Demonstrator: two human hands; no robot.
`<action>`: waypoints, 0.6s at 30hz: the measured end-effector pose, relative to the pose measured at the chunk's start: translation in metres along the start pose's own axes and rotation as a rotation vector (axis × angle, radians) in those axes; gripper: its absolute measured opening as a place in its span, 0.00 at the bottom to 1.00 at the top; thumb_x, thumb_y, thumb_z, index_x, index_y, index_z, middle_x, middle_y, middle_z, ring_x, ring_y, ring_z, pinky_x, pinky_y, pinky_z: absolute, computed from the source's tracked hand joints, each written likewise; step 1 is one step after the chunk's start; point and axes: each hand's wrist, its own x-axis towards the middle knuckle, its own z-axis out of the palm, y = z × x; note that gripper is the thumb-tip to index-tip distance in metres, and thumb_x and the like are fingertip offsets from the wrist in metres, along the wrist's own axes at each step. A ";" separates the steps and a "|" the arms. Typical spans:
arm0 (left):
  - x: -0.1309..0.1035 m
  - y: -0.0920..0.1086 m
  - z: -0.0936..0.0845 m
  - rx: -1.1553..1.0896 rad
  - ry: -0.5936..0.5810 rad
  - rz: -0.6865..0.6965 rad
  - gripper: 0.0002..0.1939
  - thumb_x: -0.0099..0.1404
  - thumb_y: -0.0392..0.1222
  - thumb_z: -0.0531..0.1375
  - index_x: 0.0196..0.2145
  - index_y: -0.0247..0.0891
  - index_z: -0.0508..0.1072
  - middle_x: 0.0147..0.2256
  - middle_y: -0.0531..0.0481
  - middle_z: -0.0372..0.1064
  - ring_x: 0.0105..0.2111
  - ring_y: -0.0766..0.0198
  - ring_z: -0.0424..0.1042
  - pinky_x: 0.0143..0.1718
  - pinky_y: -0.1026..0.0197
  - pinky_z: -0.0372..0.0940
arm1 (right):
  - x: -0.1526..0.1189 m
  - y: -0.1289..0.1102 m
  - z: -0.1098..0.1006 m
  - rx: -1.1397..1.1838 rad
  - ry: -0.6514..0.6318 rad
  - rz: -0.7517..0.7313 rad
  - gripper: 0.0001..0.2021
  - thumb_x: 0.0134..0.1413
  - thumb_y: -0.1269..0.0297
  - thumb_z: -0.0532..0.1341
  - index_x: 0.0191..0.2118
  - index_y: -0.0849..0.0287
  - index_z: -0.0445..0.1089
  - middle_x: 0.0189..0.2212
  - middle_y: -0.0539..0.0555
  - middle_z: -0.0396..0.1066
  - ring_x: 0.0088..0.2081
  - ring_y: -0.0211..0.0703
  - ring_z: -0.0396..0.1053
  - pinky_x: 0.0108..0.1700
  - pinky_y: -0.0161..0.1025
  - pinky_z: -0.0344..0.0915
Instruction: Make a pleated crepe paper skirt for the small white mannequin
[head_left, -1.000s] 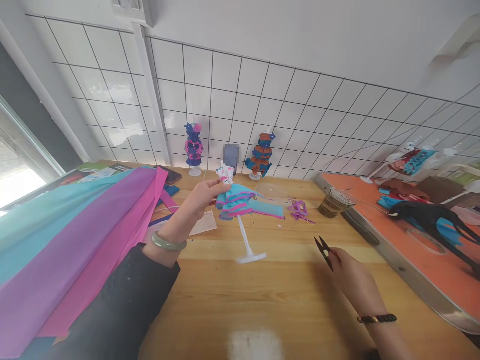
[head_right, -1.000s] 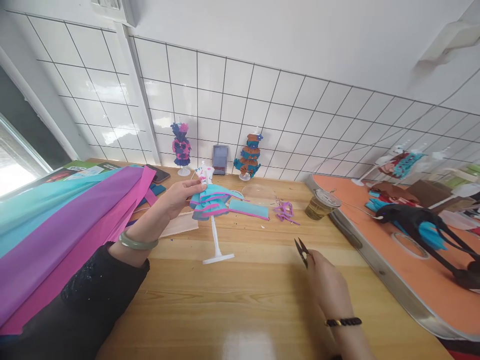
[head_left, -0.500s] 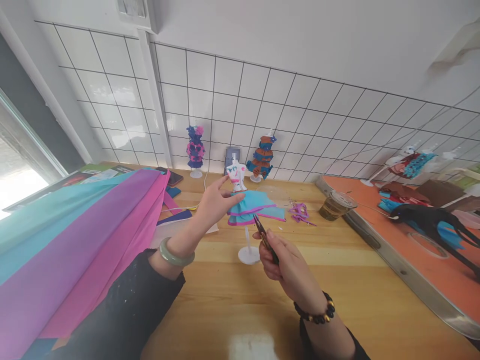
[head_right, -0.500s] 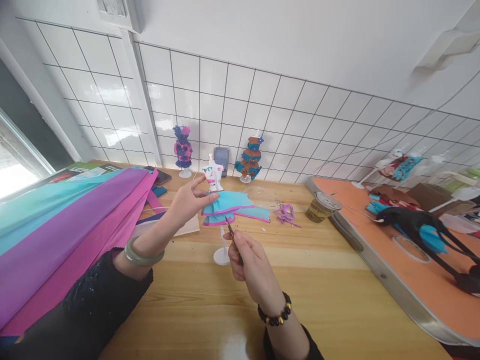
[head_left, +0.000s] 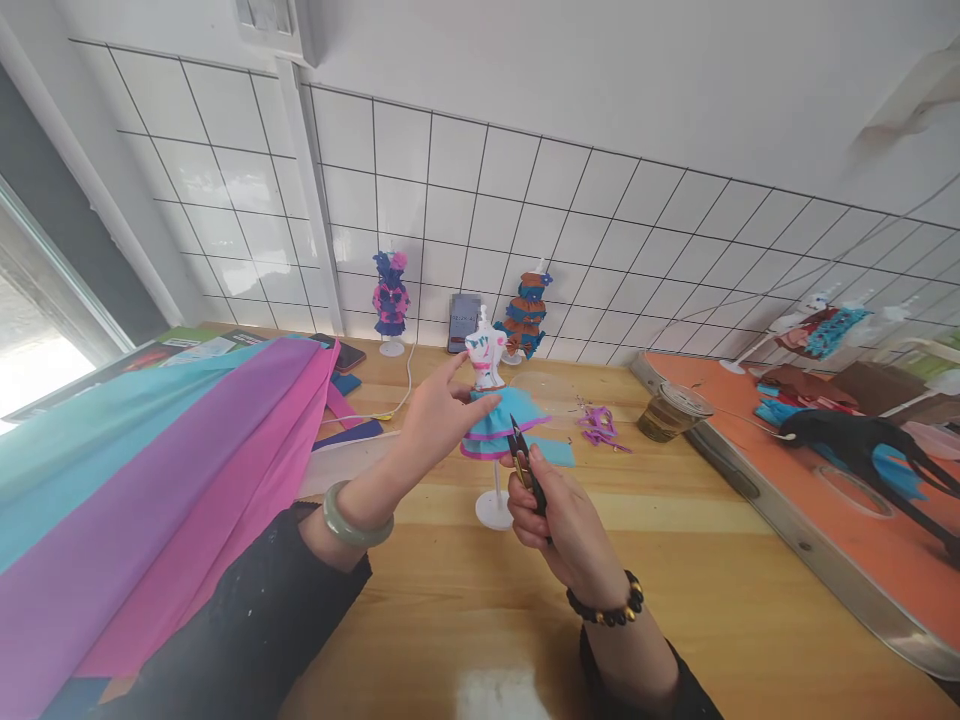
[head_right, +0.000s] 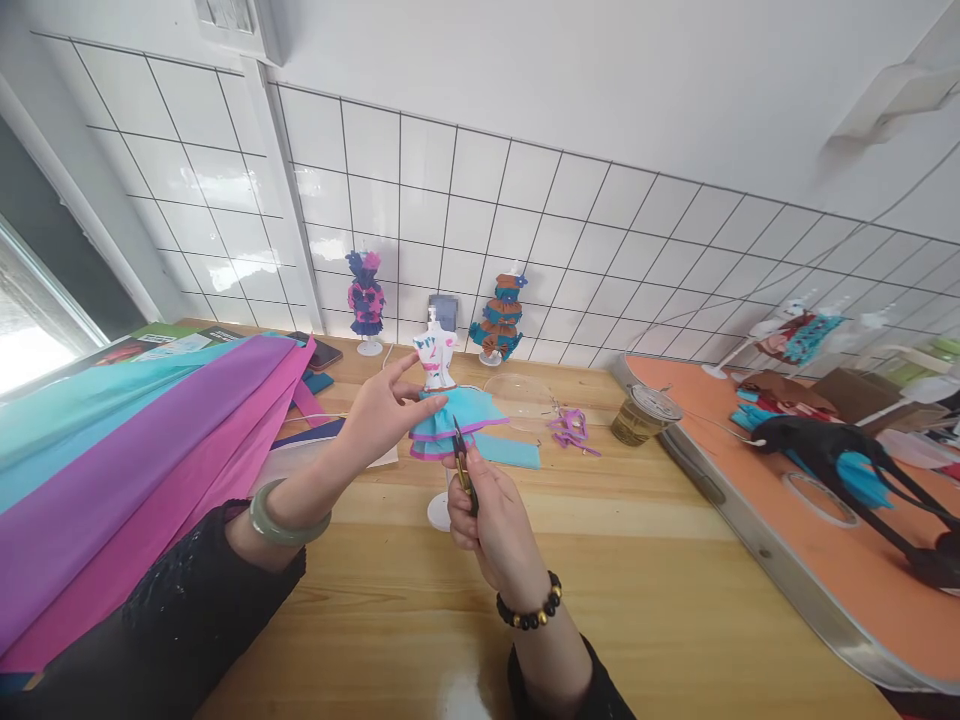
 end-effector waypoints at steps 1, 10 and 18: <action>0.000 0.000 0.000 -0.004 -0.005 0.003 0.43 0.54 0.53 0.64 0.62 0.36 0.54 0.33 0.47 0.76 0.31 0.59 0.71 0.32 0.60 0.64 | 0.001 0.000 0.000 0.002 0.003 -0.001 0.18 0.57 0.47 0.55 0.34 0.59 0.64 0.18 0.40 0.48 0.15 0.24 0.38 0.16 0.28 0.37; -0.002 0.002 -0.001 0.007 -0.006 0.000 0.42 0.54 0.53 0.64 0.62 0.37 0.55 0.32 0.47 0.76 0.34 0.58 0.72 0.37 0.57 0.65 | 0.006 -0.001 0.003 0.010 -0.007 -0.032 0.18 0.56 0.47 0.56 0.35 0.59 0.64 0.17 0.40 0.47 0.15 0.24 0.38 0.16 0.27 0.38; -0.004 0.007 0.001 -0.031 -0.023 -0.014 0.42 0.54 0.51 0.64 0.62 0.37 0.54 0.33 0.48 0.76 0.32 0.59 0.73 0.34 0.59 0.65 | 0.007 -0.002 0.003 -0.001 -0.002 -0.050 0.18 0.56 0.46 0.55 0.35 0.59 0.65 0.17 0.40 0.47 0.15 0.24 0.38 0.16 0.26 0.38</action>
